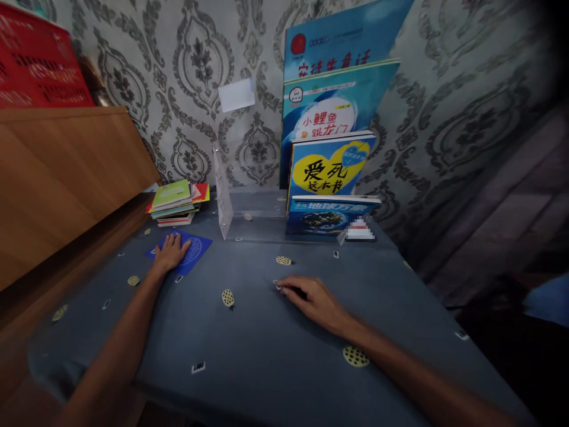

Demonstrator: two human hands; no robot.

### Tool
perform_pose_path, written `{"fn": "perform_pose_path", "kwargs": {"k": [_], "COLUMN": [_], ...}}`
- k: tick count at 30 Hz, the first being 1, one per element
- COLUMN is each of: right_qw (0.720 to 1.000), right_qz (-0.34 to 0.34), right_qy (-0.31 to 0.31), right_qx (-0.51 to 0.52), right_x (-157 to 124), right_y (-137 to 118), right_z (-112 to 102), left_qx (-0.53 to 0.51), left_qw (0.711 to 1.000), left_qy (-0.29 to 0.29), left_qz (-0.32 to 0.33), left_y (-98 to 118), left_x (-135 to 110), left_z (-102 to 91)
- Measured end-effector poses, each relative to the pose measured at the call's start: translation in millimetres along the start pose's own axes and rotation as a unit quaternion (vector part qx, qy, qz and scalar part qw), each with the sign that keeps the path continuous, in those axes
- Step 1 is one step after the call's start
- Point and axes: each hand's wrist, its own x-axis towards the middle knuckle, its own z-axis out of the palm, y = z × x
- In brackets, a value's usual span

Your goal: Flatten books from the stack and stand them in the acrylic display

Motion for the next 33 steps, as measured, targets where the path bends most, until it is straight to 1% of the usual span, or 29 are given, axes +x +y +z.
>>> {"fn": "perform_pose_path", "kwargs": {"k": [6, 15, 19, 25, 30, 32, 33], "right_qw": [1.000, 1.000, 1.000, 0.997, 0.993, 0.994, 0.996], "right_qz": [-0.006, 0.006, 0.019, 0.041, 0.056, 0.063, 0.064], "right_qy": [0.004, 0.001, 0.007, 0.006, 0.013, 0.021, 0.031], "right_qx": [0.001, 0.013, 0.023, 0.061, 0.102, 0.084, 0.058], "right_x": [-0.2, 0.3, 1.5, 1.6, 2.1, 2.6, 2.8], "right_y": [2.8, 2.0, 0.4, -0.3, 4.4, 7.4, 9.3], "right_z": [-0.5, -0.4, -2.0, -4.8, -6.2, -8.8, -10.9], "left_qx": [0.008, 0.010, 0.014, 0.011, 0.020, 0.025, 0.026], "left_qw": [0.999, 0.998, 0.996, 0.993, 0.992, 0.992, 0.992], "left_qy": [0.018, -0.001, 0.004, 0.013, 0.008, 0.015, 0.019], "left_qz": [0.036, 0.058, 0.083, 0.115, 0.124, 0.123, 0.121], "left_y": [9.8, 27.9, 36.1, 45.1, 54.2, 59.1, 62.0], "left_x": [-10.5, -32.2, -45.6, -62.4, -76.4, -83.0, -86.4], "left_z": [4.5, -2.5, -1.5, 0.9, -2.8, -4.4, -4.9]}}
